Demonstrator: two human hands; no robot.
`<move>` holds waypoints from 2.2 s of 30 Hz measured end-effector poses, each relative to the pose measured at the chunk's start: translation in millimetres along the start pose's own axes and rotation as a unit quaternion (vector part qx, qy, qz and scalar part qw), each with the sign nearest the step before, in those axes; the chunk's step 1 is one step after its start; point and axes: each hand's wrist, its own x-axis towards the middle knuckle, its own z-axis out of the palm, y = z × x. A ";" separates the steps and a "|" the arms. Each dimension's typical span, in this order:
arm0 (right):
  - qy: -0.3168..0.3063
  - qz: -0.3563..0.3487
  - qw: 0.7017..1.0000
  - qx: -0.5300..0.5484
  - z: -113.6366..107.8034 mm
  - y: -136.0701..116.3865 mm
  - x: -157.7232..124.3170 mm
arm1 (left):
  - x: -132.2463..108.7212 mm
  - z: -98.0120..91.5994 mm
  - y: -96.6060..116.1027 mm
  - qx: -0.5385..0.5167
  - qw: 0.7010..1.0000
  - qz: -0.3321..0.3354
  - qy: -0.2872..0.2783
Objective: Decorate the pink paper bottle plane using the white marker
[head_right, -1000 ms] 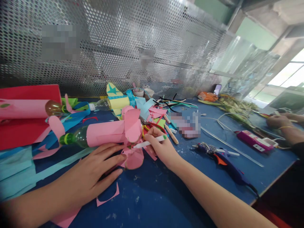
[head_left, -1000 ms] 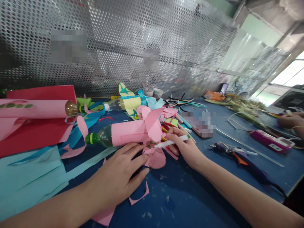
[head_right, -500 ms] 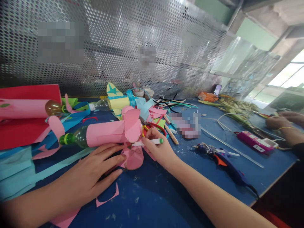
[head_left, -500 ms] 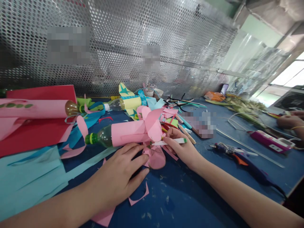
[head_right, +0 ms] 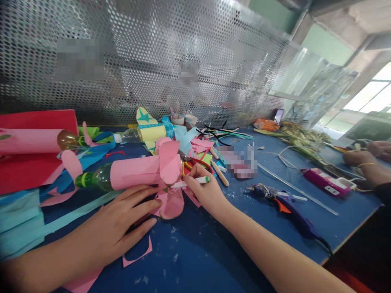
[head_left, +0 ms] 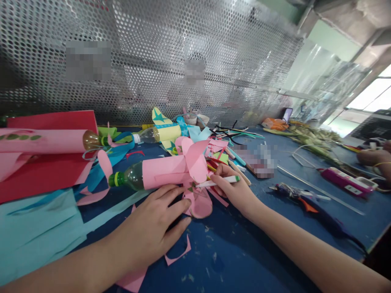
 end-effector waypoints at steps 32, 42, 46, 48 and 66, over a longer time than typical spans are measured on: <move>-0.003 0.004 1.000 -0.007 -0.6 -2.2 -0.2 | -2.0 4.6 -2.8 -0.015 0.999 -0.006 0.033; -0.018 -0.001 1.000 -0.011 0.2 -1.7 0.4 | -0.7 3.0 -2.3 -0.011 1.000 -0.004 0.024; -0.022 0.003 1.000 -0.015 -0.2 -1.3 0.3 | -0.2 2.8 -2.0 -0.004 1.000 -0.002 0.021; -0.020 0.001 1.000 -0.015 -0.2 -0.9 0.3 | -0.4 2.8 -2.0 0.002 1.000 -0.002 0.021; -0.031 -0.009 0.999 -0.002 -0.9 1.9 0.9 | -0.3 3.4 -2.9 -0.008 1.000 0.000 0.013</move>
